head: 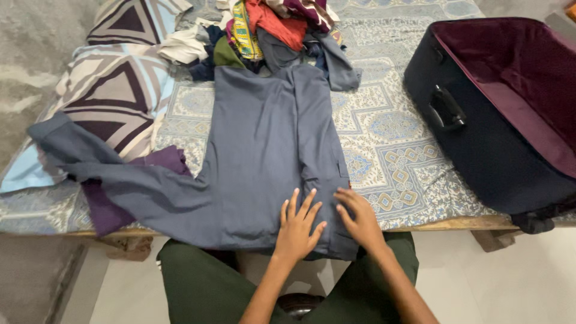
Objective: The person folds a blue long-sleeved shirt on a bed, then folds a green long-sleeved shirt after buttoning it. The folded shirts are placed on the bed next to other clothes.
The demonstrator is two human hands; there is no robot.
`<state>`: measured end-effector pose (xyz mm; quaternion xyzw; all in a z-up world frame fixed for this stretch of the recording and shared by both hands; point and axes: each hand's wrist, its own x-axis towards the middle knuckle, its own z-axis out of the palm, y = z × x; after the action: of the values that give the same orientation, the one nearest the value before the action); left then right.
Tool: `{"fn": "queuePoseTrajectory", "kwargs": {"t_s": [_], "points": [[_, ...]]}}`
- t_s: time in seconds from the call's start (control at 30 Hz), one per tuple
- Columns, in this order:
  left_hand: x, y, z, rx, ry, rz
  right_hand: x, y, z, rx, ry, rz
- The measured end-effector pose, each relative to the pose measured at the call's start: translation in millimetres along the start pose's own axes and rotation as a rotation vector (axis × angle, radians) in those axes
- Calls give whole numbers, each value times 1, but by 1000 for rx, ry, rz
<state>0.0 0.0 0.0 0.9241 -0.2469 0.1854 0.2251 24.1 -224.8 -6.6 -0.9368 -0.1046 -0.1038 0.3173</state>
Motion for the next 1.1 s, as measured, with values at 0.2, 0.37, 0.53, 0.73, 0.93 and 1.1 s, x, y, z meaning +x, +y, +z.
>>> {"fn": "queuePoseTrajectory", "kwargs": {"t_s": [0.2, 0.37, 0.53, 0.73, 0.93, 1.1], "points": [[86, -25, -2, -116, 94, -5, 102, 18, -4, -70, 166, -104], [126, -72, 11, -20, 52, -136, 130, 23, 6, -249, 184, -23], [121, -73, 15, -8, 42, -172, 122, 16, 9, -194, 242, 116], [124, -73, 8, 7, 33, -130, 126, 11, 5, -199, 240, 101], [119, -72, 0, -89, 20, 32, 123, 11, 5, -199, 225, 55], [114, -73, 7, -85, -68, 78, 122, 19, 6, -190, 213, 31]]}}
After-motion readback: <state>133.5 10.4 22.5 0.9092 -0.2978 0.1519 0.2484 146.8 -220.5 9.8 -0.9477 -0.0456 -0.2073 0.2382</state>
